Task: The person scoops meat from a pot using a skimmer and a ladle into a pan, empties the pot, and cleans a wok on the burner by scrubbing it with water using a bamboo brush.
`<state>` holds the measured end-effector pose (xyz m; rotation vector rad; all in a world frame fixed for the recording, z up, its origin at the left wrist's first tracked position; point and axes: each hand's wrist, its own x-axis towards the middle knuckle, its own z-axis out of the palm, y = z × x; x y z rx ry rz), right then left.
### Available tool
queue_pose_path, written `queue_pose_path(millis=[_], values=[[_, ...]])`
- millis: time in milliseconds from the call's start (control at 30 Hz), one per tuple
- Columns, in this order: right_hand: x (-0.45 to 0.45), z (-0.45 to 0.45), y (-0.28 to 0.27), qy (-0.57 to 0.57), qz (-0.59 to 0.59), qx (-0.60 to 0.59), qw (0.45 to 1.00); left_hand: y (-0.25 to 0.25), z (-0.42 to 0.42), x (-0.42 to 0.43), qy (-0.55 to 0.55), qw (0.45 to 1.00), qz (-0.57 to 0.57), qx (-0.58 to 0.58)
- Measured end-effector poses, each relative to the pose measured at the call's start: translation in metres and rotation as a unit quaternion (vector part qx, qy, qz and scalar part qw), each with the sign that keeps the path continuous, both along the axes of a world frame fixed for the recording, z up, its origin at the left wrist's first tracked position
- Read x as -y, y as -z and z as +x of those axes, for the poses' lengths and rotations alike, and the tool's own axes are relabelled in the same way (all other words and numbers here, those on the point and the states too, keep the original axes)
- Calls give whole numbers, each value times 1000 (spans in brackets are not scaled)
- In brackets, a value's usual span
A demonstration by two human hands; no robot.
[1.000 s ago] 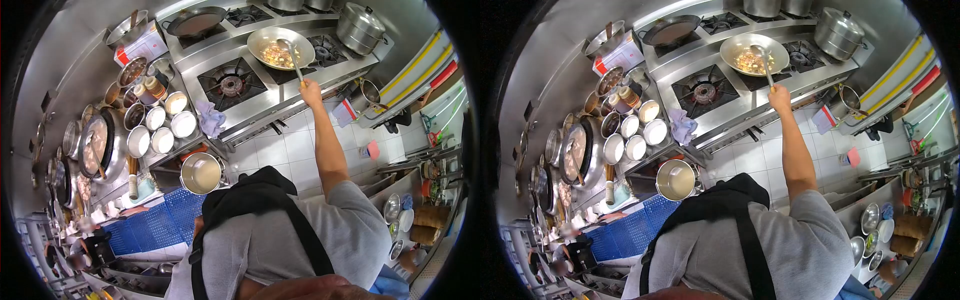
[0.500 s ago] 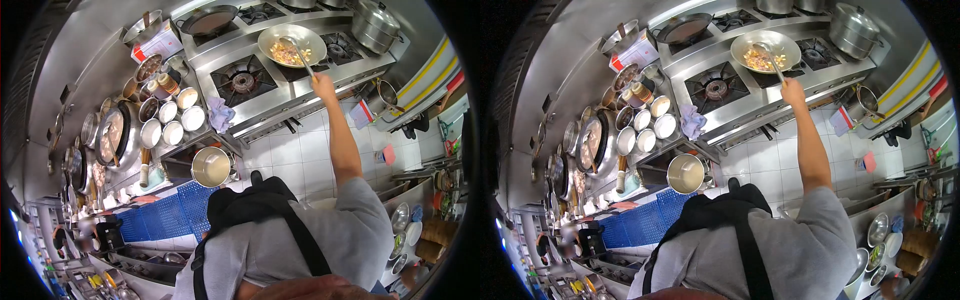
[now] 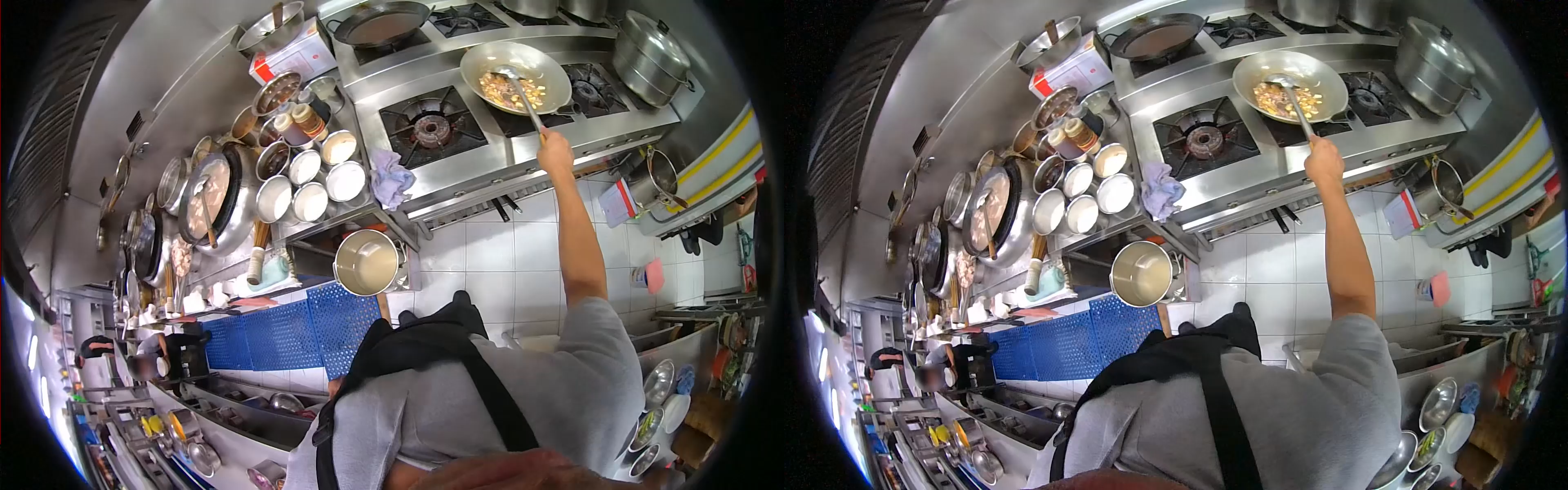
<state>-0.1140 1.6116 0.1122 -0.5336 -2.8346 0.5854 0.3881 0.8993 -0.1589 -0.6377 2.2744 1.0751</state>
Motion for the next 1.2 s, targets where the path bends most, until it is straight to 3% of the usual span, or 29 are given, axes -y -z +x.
queue_pose_path(millis=[167,233,267,300,367,433,467,533,633,667,733,833,900,933,1167,1200], values=[[17,-10,28,7,88,-21,996,15,29,24,-70,996,44,22],[50,16,2,19,158,-42,986,21,42,35,-107,991,71,22],[65,32,-6,-44,131,-172,975,25,50,40,-130,988,86,22],[119,37,-17,-138,91,-304,938,41,67,48,-162,981,105,15],[219,88,-60,-237,-186,-191,934,57,88,57,-220,966,137,8],[312,131,-49,-380,-369,-48,847,70,109,69,-272,948,167,3],[367,158,-40,-418,-480,16,771,79,113,76,-295,937,185,1],[470,211,-30,-500,-426,154,738,98,122,88,-335,913,230,9],[586,268,18,-700,-253,313,590,128,141,121,-367,872,322,44],[610,281,26,-722,-225,325,568,133,148,134,-352,880,318,31],[653,298,34,-764,-168,344,520,122,164,144,-262,946,157,-107],[703,302,46,-774,-120,328,529,74,161,164,-427,889,159,-51],[729,304,49,-767,-113,326,540,82,165,176,-568,765,301,-47],[743,304,44,-779,-84,311,539,71,159,186,-531,799,276,-54],[839,327,56,-848,-25,300,436,33,123,246,-652,703,213,-186],[850,332,53,-855,-22,310,415,33,117,250,-634,713,231,-192]])
